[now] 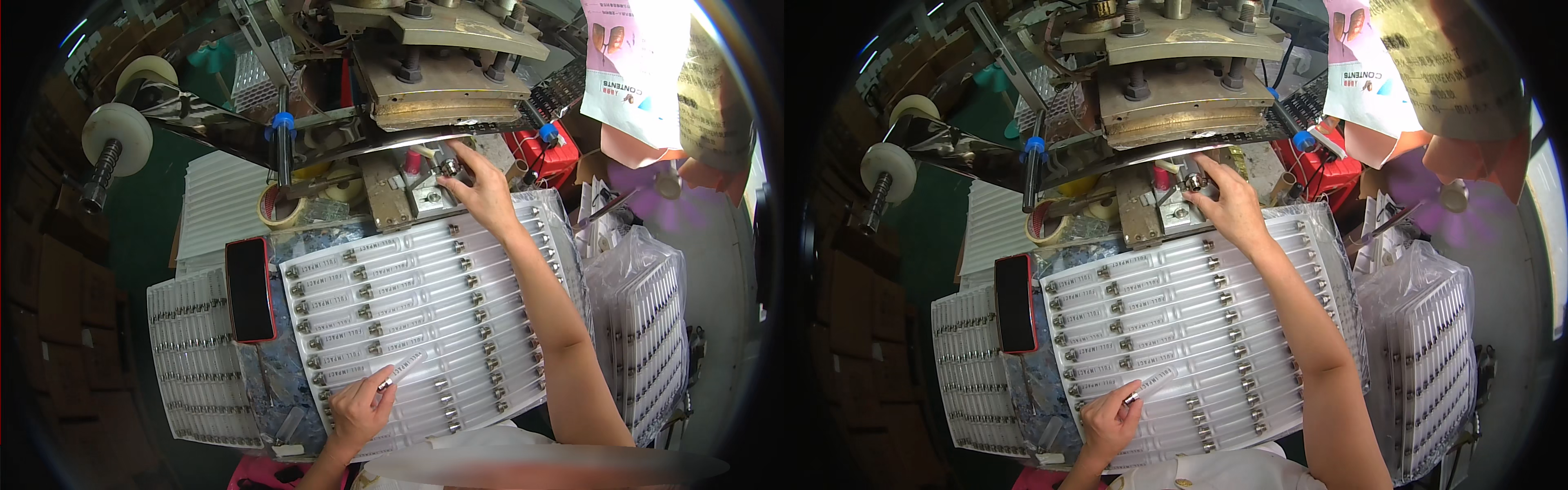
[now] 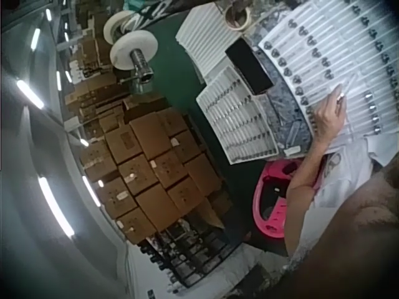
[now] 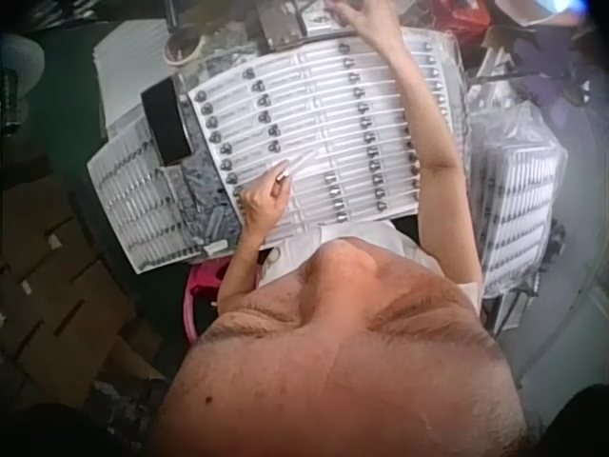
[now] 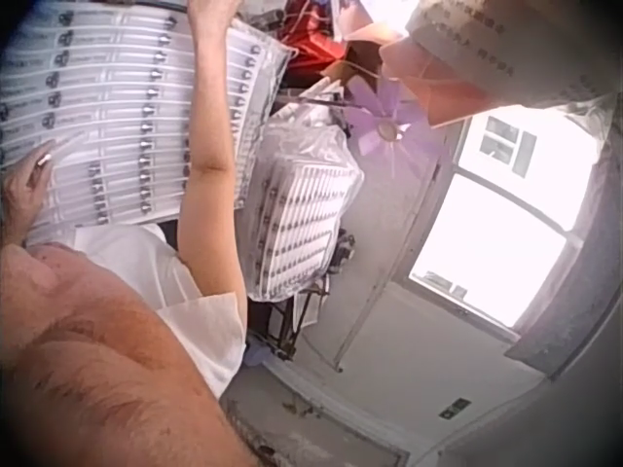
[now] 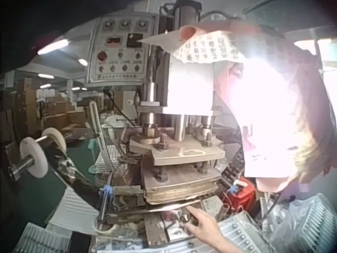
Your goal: The recorder is placing small metal components into a plastic tray using a machine.
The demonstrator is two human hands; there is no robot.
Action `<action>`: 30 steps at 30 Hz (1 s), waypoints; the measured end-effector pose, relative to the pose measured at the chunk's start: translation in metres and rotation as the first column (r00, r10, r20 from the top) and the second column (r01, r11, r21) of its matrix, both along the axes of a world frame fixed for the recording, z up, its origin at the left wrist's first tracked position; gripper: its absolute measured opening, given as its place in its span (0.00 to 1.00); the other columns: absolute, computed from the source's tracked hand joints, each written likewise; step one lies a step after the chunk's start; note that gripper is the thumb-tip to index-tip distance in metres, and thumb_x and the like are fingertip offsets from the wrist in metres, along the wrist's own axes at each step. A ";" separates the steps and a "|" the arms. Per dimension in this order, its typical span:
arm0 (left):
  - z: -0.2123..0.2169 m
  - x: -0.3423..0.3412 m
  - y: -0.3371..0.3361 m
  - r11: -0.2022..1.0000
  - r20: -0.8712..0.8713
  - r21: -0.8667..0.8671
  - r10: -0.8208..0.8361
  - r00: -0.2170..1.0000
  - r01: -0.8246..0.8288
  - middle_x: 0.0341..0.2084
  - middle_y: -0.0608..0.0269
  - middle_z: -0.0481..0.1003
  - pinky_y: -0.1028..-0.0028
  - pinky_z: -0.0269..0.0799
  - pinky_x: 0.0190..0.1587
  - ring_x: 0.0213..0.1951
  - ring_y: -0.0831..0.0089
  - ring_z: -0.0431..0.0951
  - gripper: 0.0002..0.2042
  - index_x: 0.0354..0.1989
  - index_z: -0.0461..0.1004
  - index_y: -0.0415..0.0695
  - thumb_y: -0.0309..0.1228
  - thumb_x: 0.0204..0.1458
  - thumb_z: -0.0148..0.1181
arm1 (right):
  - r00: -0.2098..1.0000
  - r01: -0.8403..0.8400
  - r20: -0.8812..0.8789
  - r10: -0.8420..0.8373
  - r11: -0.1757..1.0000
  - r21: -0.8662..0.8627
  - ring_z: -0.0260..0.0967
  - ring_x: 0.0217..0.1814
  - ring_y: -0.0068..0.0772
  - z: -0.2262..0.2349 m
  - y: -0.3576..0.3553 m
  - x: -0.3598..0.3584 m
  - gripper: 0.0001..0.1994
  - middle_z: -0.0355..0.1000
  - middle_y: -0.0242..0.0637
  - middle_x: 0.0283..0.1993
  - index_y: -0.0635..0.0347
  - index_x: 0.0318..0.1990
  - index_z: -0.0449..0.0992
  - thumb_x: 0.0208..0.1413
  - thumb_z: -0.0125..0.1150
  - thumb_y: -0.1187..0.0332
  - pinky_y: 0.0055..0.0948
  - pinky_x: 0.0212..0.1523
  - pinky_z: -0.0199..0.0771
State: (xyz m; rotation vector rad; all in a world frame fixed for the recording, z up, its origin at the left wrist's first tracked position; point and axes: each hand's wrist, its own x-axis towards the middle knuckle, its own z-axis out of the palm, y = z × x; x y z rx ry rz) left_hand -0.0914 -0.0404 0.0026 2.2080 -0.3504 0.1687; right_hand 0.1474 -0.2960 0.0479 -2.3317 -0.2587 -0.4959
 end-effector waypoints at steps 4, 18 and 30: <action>0.000 -0.004 0.000 1.000 -0.004 -0.001 -0.002 1.000 0.002 0.16 0.64 0.73 0.73 0.65 0.19 0.14 0.71 0.71 0.14 0.41 0.78 0.43 0.26 0.43 0.65 | 1.000 -0.010 -0.008 0.010 1.000 0.001 0.73 0.49 0.37 0.001 -0.003 -0.003 0.31 0.72 0.45 0.53 0.59 0.58 0.68 0.44 0.71 0.67 0.31 0.49 0.72; 0.012 0.018 0.005 0.994 0.193 0.103 -0.050 0.980 0.030 0.27 0.65 0.75 0.69 0.71 0.31 0.29 0.66 0.75 0.12 0.37 0.77 0.45 0.27 0.41 0.67 | 0.908 -0.418 -0.101 0.406 0.867 -0.271 0.69 0.36 0.39 0.021 -0.005 -0.202 0.21 0.72 0.37 0.35 0.58 0.48 0.75 0.41 0.67 0.75 0.34 0.37 0.70; 0.026 -0.012 0.030 0.969 0.229 0.212 0.075 0.971 -0.125 0.35 0.60 0.75 0.69 0.72 0.37 0.36 0.63 0.76 0.14 0.41 0.77 0.42 0.26 0.43 0.66 | 0.862 -0.506 -0.131 0.489 0.820 -0.267 0.65 0.44 0.37 -0.023 0.035 -0.241 0.16 0.70 0.36 0.40 0.63 0.42 0.75 0.41 0.63 0.72 0.33 0.45 0.65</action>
